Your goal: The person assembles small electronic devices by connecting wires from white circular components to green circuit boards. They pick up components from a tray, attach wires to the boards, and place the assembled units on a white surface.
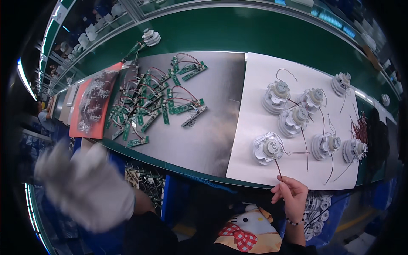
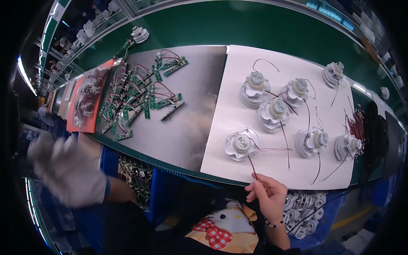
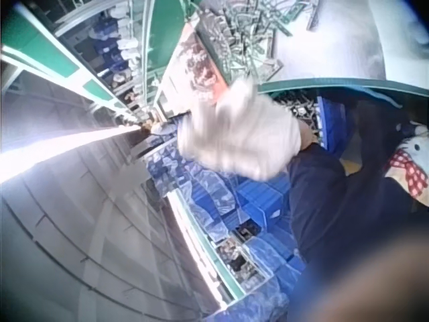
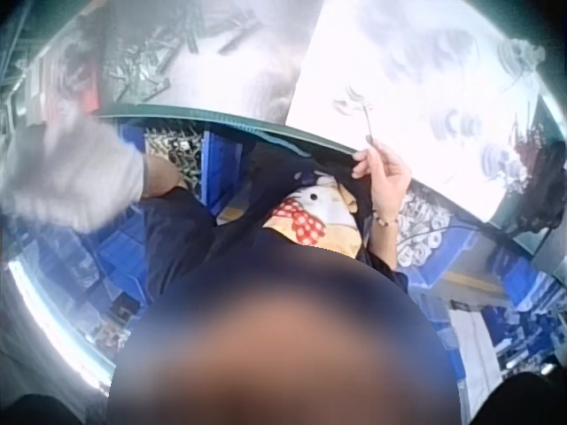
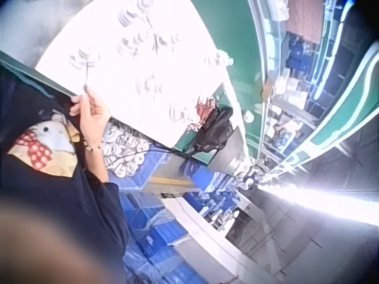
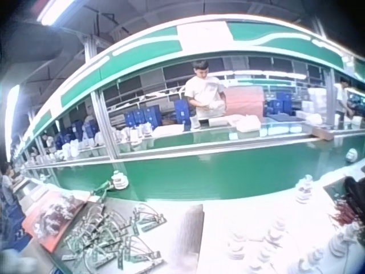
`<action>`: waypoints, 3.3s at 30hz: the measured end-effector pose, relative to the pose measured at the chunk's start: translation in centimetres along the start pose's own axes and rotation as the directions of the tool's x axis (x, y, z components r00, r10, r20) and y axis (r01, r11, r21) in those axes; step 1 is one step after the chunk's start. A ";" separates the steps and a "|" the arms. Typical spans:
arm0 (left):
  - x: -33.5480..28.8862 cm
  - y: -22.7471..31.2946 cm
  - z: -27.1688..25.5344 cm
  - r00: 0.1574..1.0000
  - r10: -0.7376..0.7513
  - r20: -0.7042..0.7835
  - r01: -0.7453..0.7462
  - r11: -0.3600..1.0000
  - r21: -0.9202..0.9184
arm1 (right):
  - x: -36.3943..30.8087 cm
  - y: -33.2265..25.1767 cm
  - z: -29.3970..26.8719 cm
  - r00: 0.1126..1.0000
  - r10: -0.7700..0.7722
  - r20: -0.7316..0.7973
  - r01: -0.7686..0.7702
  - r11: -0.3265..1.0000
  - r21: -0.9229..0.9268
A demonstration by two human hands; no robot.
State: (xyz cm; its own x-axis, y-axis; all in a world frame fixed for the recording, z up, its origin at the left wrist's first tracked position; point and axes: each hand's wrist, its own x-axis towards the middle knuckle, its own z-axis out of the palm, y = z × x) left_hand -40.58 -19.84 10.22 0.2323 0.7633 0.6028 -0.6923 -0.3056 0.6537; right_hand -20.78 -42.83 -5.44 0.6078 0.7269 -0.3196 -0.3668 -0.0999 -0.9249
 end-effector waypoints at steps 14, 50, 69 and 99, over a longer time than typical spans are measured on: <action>-1.8 -13.7 -5.4 0.826 -0.538 0.169 -0.304 -0.172 0.937 | -0.6 0.0 -0.8 0.973 0.086 0.214 -0.094 0.995 0.026; -0.6 -16.5 1.5 0.016 -0.726 0.688 -0.555 0.566 0.610 | 0.0 0.6 -0.5 0.931 0.099 0.351 -0.158 0.977 0.144; -8.5 -14.8 2.2 0.732 -0.654 0.190 -0.282 -0.037 0.959 | 0.7 0.9 1.0 0.923 0.004 0.384 -0.093 0.973 0.213; -7.3 -9.8 0.5 0.046 -0.999 0.009 0.893 0.045 0.447 | 2.3 0.1 6.2 0.837 -0.545 0.050 0.539 0.805 -0.248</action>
State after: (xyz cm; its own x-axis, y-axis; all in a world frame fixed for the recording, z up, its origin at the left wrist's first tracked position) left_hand -35.19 -22.71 -0.33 0.7085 0.3347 -0.6213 0.4821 0.4134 0.7725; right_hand -23.82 -36.93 -5.04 0.6734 0.6968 0.2471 0.2074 0.1427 -0.9678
